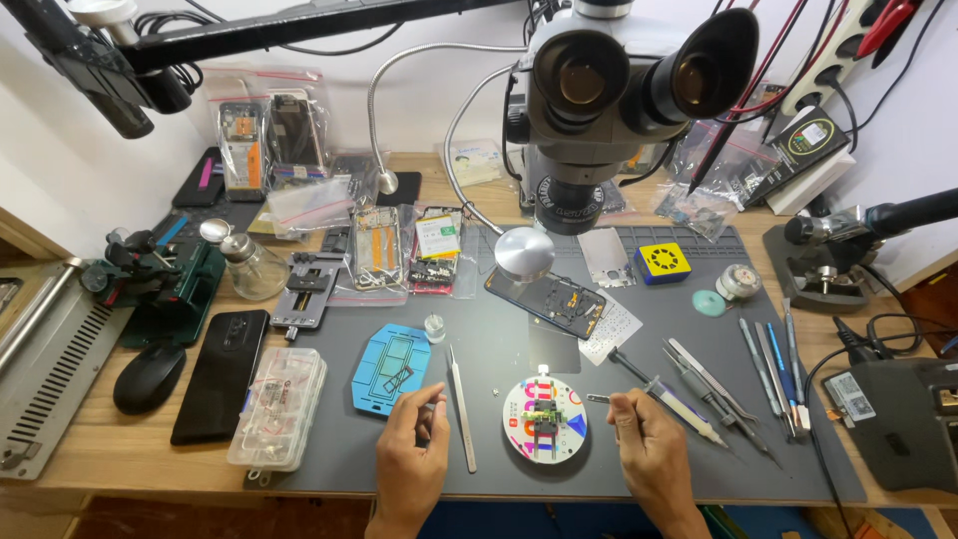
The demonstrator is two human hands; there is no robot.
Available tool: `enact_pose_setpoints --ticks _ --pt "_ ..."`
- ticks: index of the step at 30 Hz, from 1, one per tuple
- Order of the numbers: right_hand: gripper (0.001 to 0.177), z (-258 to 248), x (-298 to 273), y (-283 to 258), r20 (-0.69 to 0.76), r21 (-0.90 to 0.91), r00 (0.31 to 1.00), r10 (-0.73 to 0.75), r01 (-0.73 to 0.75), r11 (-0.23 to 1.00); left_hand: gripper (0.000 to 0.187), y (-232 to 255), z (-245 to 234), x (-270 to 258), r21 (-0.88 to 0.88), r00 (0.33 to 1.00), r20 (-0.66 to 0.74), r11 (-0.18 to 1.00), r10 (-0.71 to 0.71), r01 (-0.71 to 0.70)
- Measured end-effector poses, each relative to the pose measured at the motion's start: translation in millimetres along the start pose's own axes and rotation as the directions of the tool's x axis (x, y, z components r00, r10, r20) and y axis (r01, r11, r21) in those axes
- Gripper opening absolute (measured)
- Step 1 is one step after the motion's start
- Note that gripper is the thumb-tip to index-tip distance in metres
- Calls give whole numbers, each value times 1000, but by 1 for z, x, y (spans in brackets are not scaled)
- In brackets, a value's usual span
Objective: The person uses a hot air gun to heat a small circuit board held by tweezers. They then apply flux with a syringe and solder the board using a soldering iron and solder wire. Finally, they use pliers to cut the solder wire and tweezers to adjust components on the board.
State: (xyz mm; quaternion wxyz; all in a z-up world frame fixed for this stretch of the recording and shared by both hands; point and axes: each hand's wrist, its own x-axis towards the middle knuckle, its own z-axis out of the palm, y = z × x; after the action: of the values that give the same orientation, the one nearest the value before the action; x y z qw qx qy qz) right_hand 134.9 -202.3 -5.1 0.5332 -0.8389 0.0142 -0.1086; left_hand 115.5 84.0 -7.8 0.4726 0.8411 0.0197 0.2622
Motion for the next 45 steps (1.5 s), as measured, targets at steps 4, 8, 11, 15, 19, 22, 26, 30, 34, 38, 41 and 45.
enact_pose_setpoints --ticks 4,8,11,15,19,22,26,30,34,38,41,45 --pt "51 -1 -4 -3 5 -13 998 -56 56 998 24 6 -3 -1 13 999 0 999 44 -44" --pt "19 1 -3 -13 -75 60 982 -171 175 983 24 8 -4 -2 4 999 2 999 47 -47" --pt "17 0 0 -24 -77 15 966 -246 248 969 25 8 -5 -3 19 999 18 999 42 -43" --pt "32 4 -1 -13 -117 -17 956 -269 269 963 25 8 -5 -3 31 999 18 999 37 -37" --pt "16 5 -4 -15 -89 77 974 -206 213 974 25 7 -4 -4 19 999 11 999 48 -48" --pt "13 3 -6 -16 -75 61 996 -57 62 996 25 8 -5 -4 20 999 12 999 41 -41" --pt "27 0 -8 -13 -36 -22 999 15 -16 1000 25 9 -4 -4 26 999 7 999 40 -40" --pt "51 -3 -7 -10 -29 -56 999 -16 14 998 25 7 -3 -3 46 998 -5 997 69 -68" --pt "59 -3 -5 -2 -15 -2 998 -58 58 998 25 5 -1 -4 56 998 0 996 67 -66" --pt "60 -3 -3 2 36 90 994 102 -105 990 23 1 0 -6 60 996 -11 994 87 -86" --pt "55 -4 -2 -4 75 118 995 58 -66 991 23 2 1 -4 49 997 -4 996 77 -77" --pt "53 -2 -2 -5 91 146 996 25 -38 988 23 0 0 -3 50 998 -29 997 62 -61"
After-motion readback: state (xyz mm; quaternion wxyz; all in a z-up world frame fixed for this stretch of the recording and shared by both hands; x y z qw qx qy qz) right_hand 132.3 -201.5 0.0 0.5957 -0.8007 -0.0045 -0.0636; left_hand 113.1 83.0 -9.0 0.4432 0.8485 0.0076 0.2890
